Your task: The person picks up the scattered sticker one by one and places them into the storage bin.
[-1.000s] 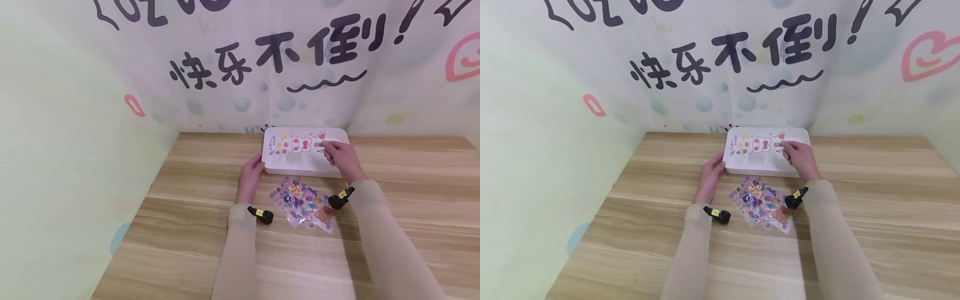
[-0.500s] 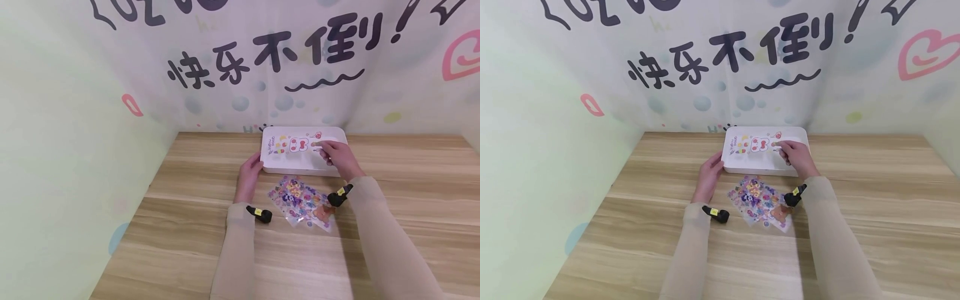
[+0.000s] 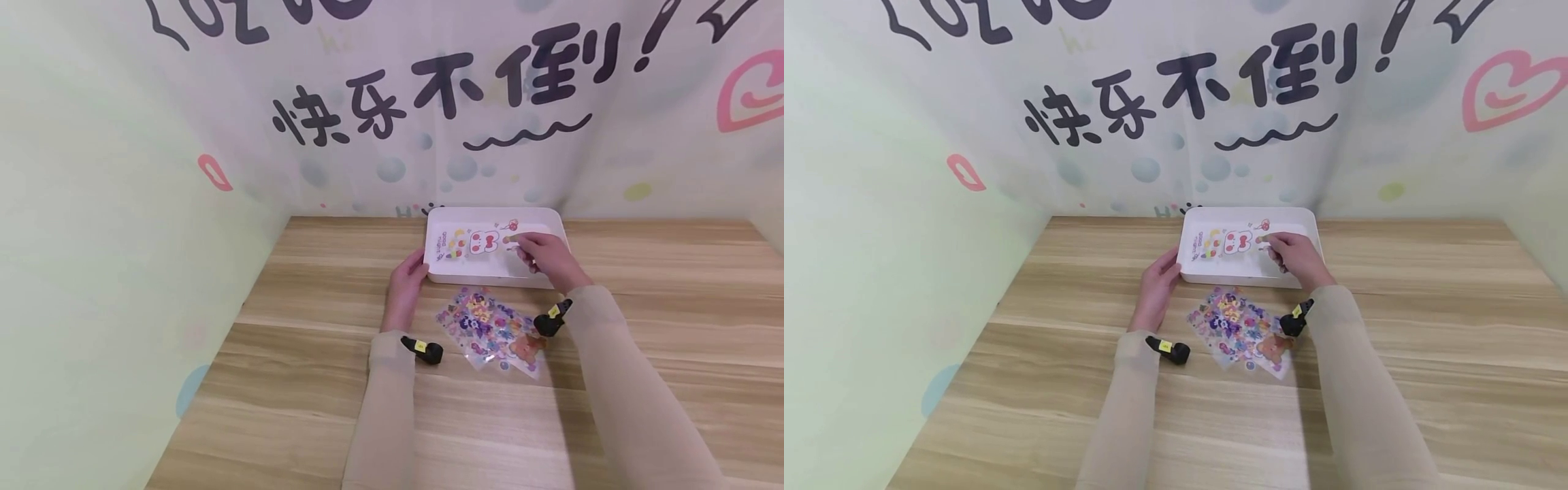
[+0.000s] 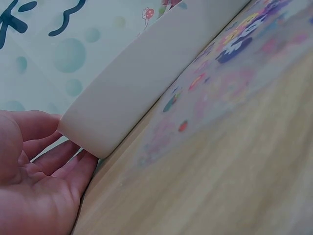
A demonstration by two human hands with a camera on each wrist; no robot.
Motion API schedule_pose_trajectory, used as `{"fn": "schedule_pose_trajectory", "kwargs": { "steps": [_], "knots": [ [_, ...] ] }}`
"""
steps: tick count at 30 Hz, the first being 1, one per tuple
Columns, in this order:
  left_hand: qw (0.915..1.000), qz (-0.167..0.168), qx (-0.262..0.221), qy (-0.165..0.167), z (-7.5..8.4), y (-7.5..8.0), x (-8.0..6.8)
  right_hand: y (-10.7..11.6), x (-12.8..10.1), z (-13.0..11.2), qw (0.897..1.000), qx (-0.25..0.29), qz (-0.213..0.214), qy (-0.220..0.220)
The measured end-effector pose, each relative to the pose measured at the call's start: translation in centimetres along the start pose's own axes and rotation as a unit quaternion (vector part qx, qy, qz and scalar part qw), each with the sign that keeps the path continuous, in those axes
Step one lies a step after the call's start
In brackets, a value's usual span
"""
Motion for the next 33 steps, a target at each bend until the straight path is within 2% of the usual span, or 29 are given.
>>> {"fn": "schedule_pose_trajectory", "kwargs": {
  "steps": [14, 25, 33],
  "knots": [
    [0.9999, 0.001, 0.017, 0.001, -0.04, 0.01, -0.09, -0.31, 0.53, 0.20, 0.999, -0.037, -0.009, -0.018],
    [1.0000, -0.002, 0.001, 0.002, -0.06, -0.02, -0.04, -0.48, 0.89, 0.49, 0.997, -0.071, -0.006, -0.029],
    [0.9999, 0.005, 0.012, 0.009, -0.26, 0.04, 0.01, -0.51, 0.74, 0.68, 0.996, -0.079, -0.001, -0.049]
  ]
}}
Point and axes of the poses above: each hand's wrist, its own x-axis towards the middle knuckle, its own y-axis out of the back of the hand, z = x × y, the point moved 9 cm from there along x, towards the middle knuckle, and after that the axes turned 13 degrees about -z, right-handed, at the moved point
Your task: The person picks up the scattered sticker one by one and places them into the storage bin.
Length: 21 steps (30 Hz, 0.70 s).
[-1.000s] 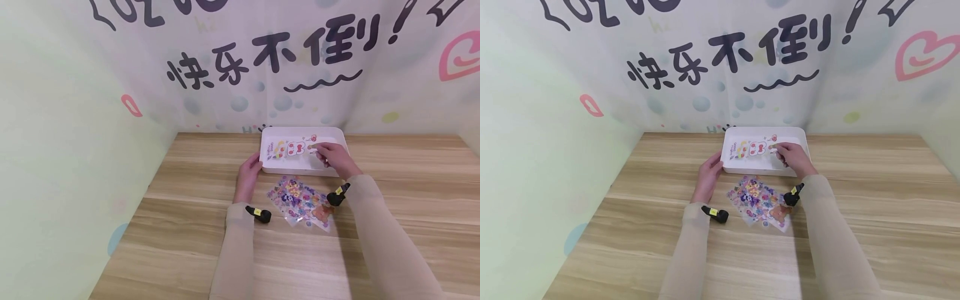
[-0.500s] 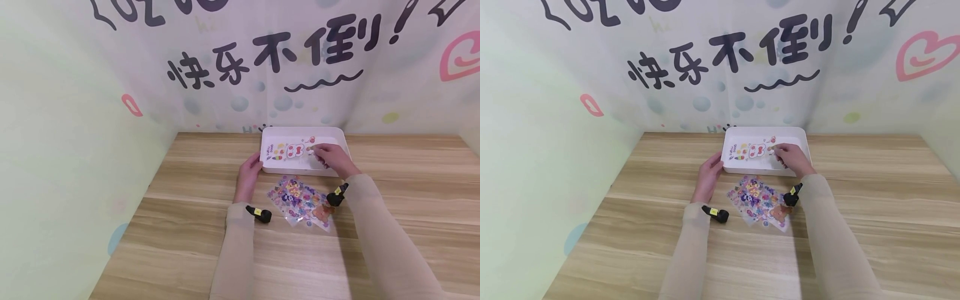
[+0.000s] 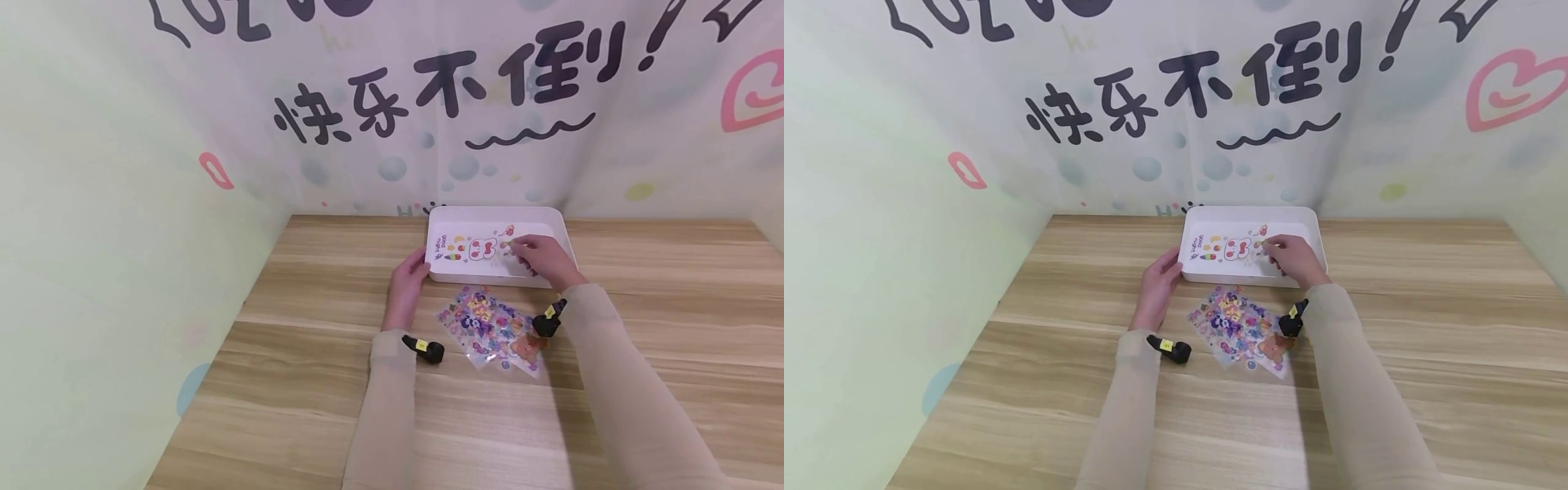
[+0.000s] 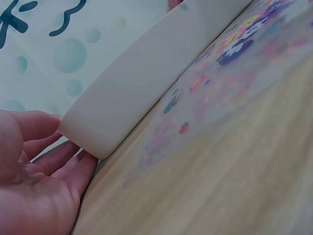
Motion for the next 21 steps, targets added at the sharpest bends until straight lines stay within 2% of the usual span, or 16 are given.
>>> {"fn": "schedule_pose_trajectory", "kwargs": {
  "steps": [21],
  "knots": [
    [1.0000, -0.008, -0.003, -0.005, 0.21, 0.03, -0.10, -0.08, -0.56, 0.27, 0.995, -0.057, 0.030, -0.076]
  ]
}}
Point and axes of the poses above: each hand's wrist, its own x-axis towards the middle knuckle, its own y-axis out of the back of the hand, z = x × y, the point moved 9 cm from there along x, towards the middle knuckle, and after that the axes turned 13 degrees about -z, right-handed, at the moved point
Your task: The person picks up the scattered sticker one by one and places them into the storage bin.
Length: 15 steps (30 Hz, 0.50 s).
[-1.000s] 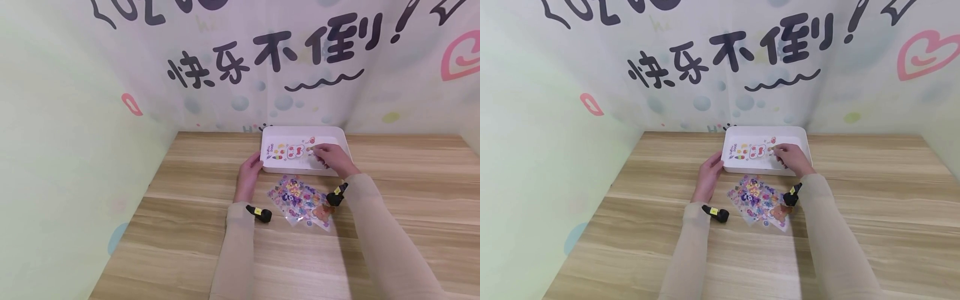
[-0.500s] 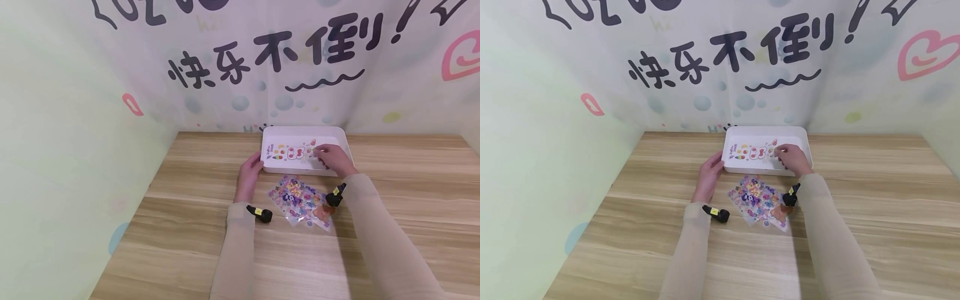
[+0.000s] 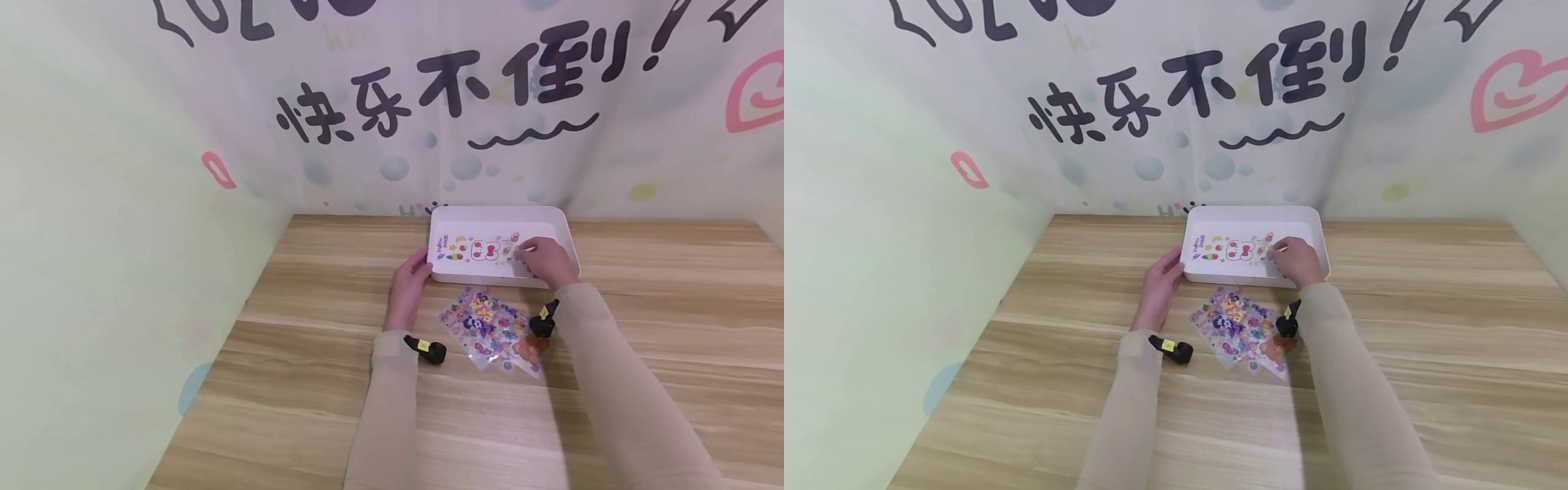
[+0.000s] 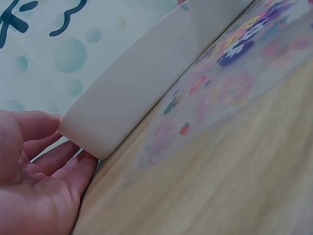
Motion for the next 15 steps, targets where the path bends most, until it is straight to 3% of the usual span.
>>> {"fn": "schedule_pose_trajectory", "kwargs": {
  "steps": [11, 15],
  "knots": [
    [0.9998, -0.009, 0.004, 0.016, 2.1, -0.7, -1.3, 0.1, -0.3, -0.2, 0.999, -0.040, 0.025, -0.017],
    [0.9998, -0.010, 0.002, 0.014, 2.1, -0.7, -1.3, 0.2, -0.2, -0.3, 0.998, -0.056, 0.028, -0.012]
  ]
}}
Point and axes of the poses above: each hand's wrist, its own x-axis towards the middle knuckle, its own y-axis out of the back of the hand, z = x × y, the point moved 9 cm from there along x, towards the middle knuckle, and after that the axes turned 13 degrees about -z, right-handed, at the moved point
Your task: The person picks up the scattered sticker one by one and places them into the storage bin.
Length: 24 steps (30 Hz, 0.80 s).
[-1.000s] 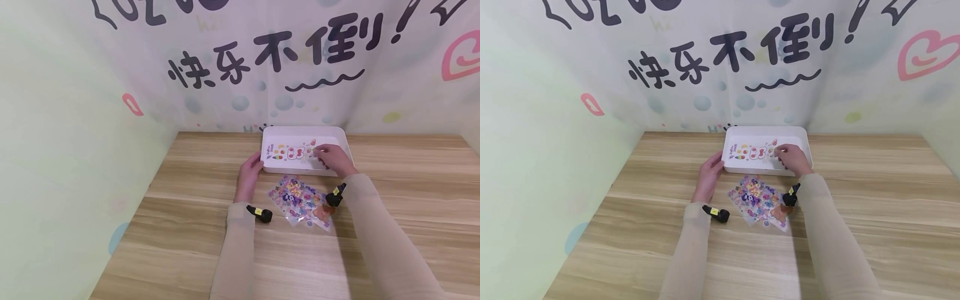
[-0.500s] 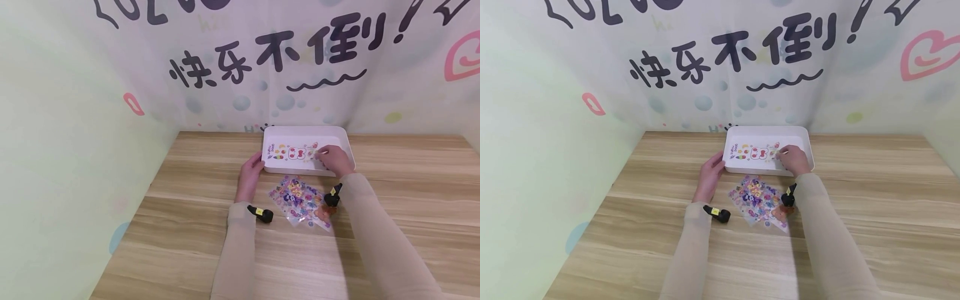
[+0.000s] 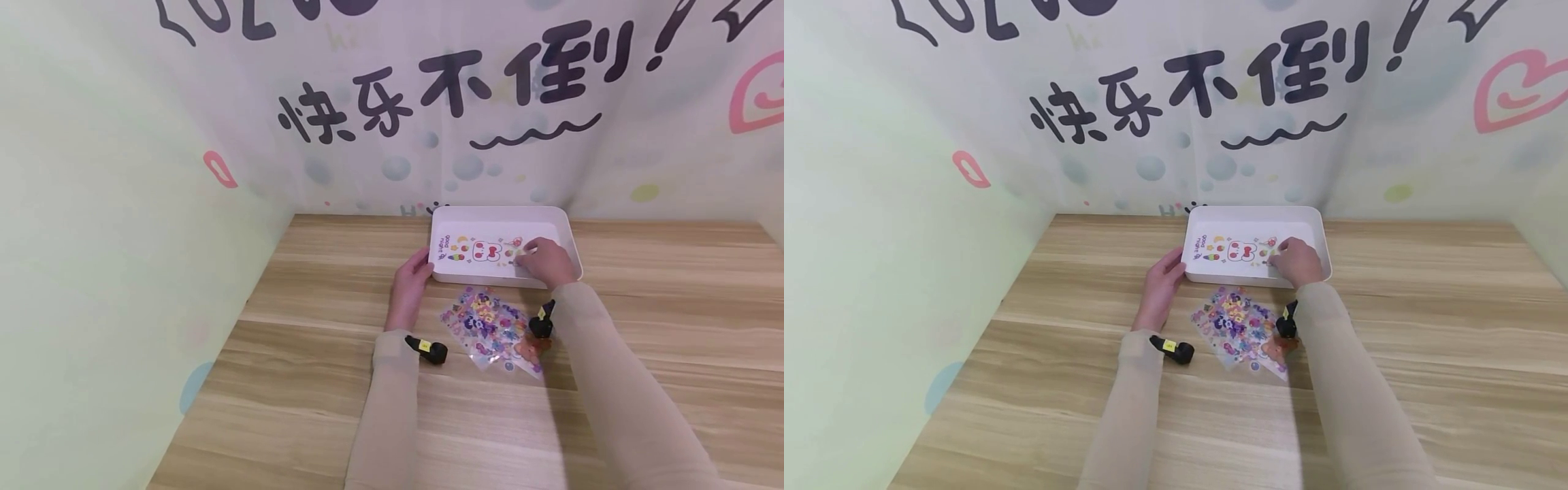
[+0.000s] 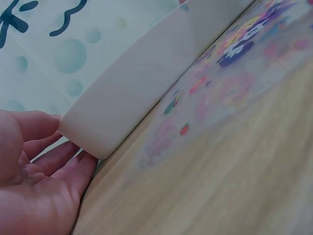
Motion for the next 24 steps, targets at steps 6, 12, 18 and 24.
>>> {"fn": "schedule_pose_trajectory", "kwargs": {
  "steps": [6, 12, 18, 24],
  "knots": [
    [0.9999, 0.011, -0.006, -0.009, -1.5, 0.5, 1.0, -0.1, 0.0, 0.0, 1.000, 0.007, -0.003, -0.005],
    [0.9997, 0.020, 0.007, -0.013, -2.2, 0.8, 1.4, -0.1, -0.4, -0.3, 1.000, 0.006, 0.000, -0.007],
    [1.0000, 0.006, -0.001, -0.001, -1.4, 0.5, 0.9, -0.1, -0.4, -0.5, 1.000, -0.002, 0.004, -0.003],
    [0.9998, 0.014, -0.002, -0.010, -2.2, 0.8, 1.5, -0.2, -0.1, -0.3, 1.000, -0.002, 0.005, -0.005]
  ]
}}
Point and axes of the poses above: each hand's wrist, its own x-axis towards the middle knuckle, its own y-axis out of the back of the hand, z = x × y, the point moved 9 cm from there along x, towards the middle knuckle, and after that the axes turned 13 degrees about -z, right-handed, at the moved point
